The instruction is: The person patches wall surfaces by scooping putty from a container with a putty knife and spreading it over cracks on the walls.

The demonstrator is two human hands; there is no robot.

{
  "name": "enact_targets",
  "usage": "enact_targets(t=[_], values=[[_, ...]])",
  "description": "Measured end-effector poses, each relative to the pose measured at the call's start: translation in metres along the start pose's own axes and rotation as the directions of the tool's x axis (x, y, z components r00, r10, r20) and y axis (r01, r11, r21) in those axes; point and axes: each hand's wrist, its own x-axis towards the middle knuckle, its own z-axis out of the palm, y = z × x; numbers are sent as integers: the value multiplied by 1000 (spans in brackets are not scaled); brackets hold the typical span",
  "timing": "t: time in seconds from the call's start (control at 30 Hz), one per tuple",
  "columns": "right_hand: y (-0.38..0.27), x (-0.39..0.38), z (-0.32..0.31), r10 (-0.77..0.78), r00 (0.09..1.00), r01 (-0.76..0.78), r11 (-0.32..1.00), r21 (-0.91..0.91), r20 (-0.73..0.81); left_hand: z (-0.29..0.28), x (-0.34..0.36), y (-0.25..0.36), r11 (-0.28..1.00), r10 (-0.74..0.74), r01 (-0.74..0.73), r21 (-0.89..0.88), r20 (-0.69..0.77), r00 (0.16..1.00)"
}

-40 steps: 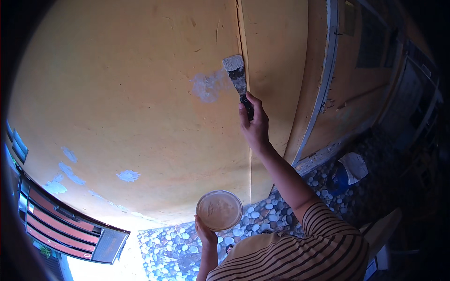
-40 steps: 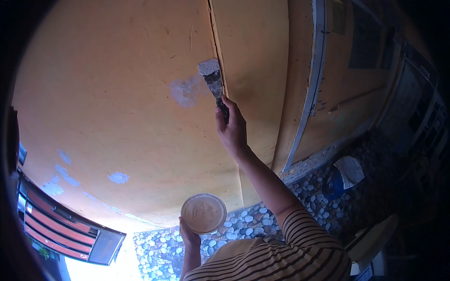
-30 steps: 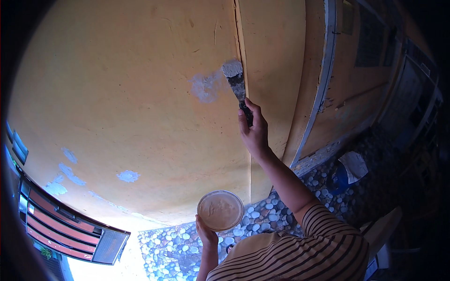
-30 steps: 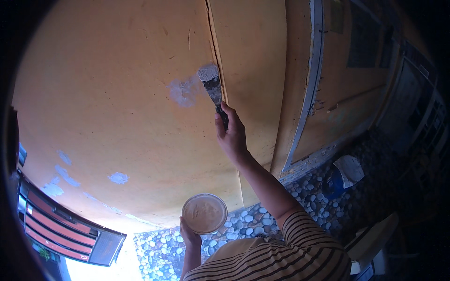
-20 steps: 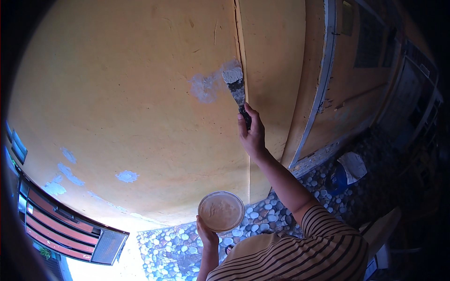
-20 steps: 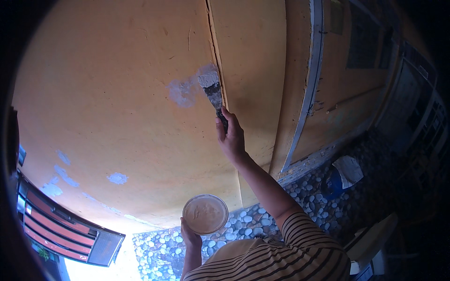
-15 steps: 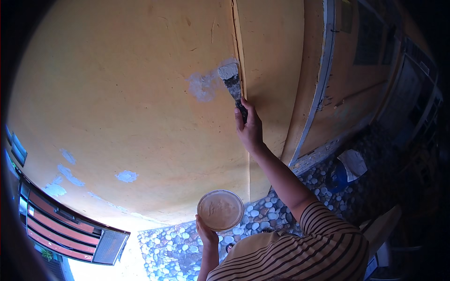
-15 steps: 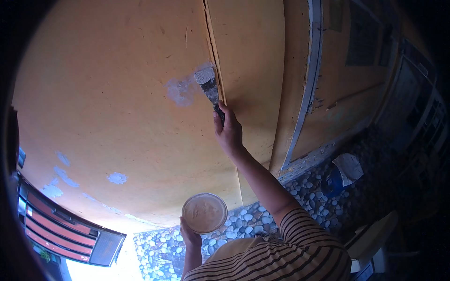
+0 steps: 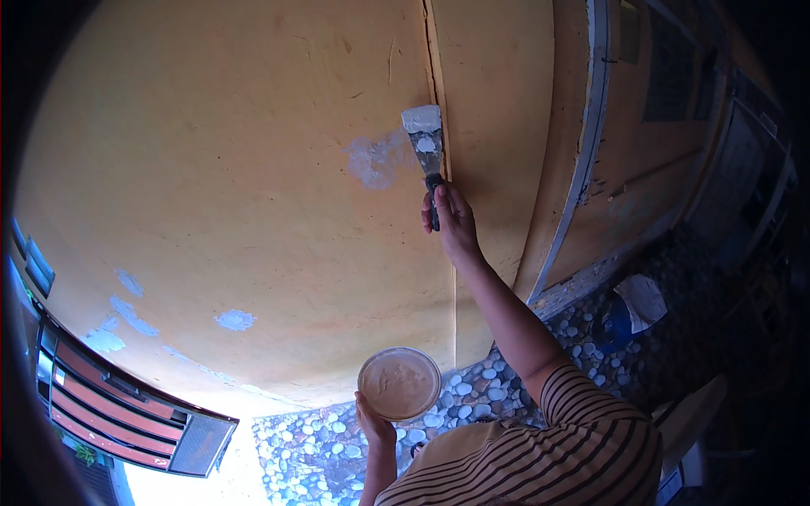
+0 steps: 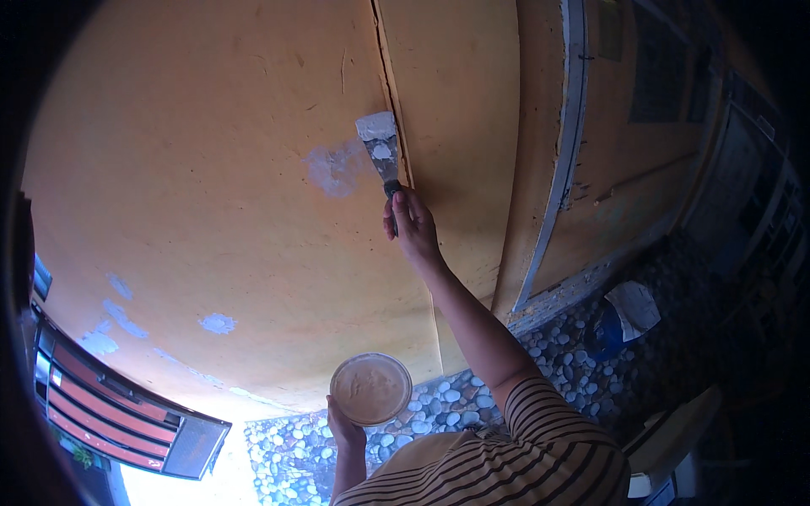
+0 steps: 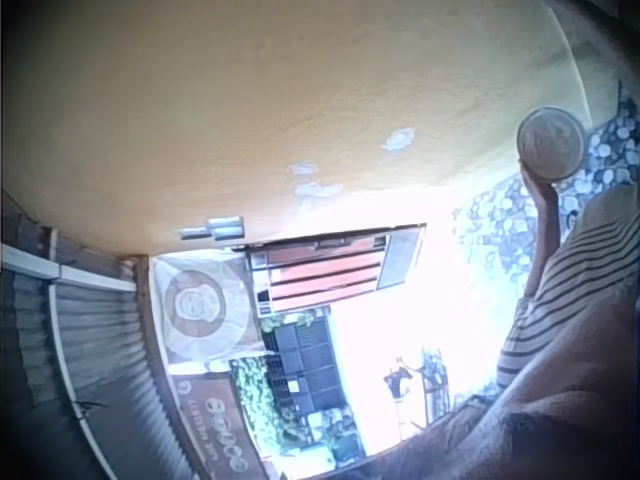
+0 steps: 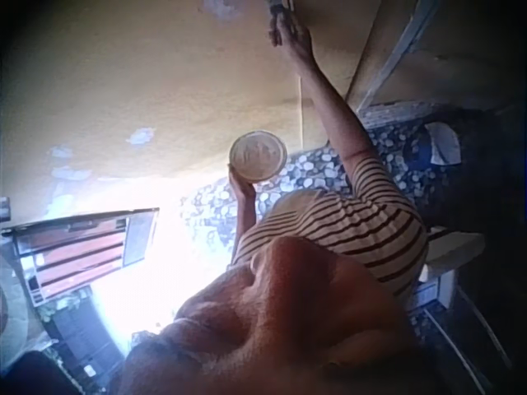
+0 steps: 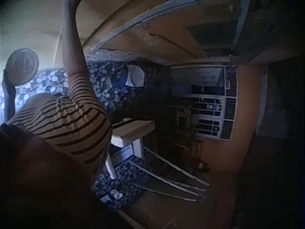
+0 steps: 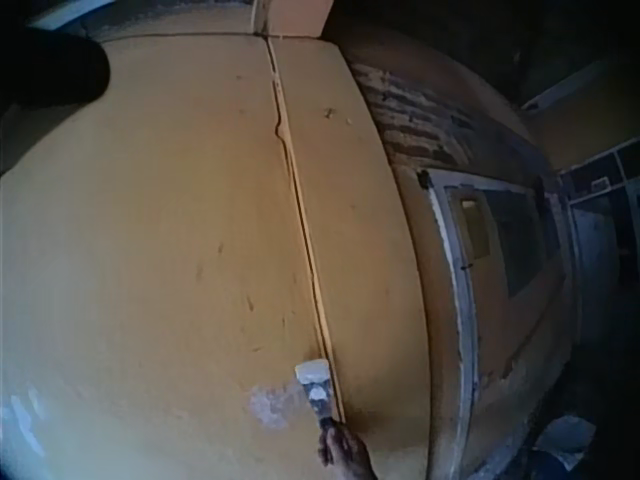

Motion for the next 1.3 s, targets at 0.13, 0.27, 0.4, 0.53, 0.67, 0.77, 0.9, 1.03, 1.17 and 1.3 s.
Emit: enact_targets(t=[0.13,0.27,0.4,0.53,0.67,0.77,0.9,1.03,1.17,1.3], values=[[0,6,-5,72,997,-72,997,-10,-37,1,1,-1,999,-7,6,-45,-11,1000],[0,8,-8,168,982,-176,979,-105,-85,-13,6,-6,993,42,-48,107,55,998],[-4,8,-7,227,966,-244,959,-141,-126,-1,7,-2,978,62,-69,196,43,997],[-4,8,-7,238,961,-256,958,-127,-144,11,5,4,992,-12,6,130,43,999],[2,-9,-11,268,953,-285,950,-125,-141,16,8,-3,998,-45,46,-32,13,999],[2,-36,-14,248,955,-271,953,-137,-163,14,6,-2,998,-43,44,-41,20,999],[-2,-36,-10,102,982,-123,985,-125,-157,11,1,4,985,62,-78,157,104,993],[-9,-5,-7,50,994,-60,993,-106,-94,12,1,0,995,20,-26,95,61,998],[0,-7,-11,190,973,-206,971,-123,-131,20,-7,3,1000,-16,16,7,19,1000],[3,-18,1,126,981,-139,987,-81,-146,9,-4,1,1000,15,-16,26,41,999]])
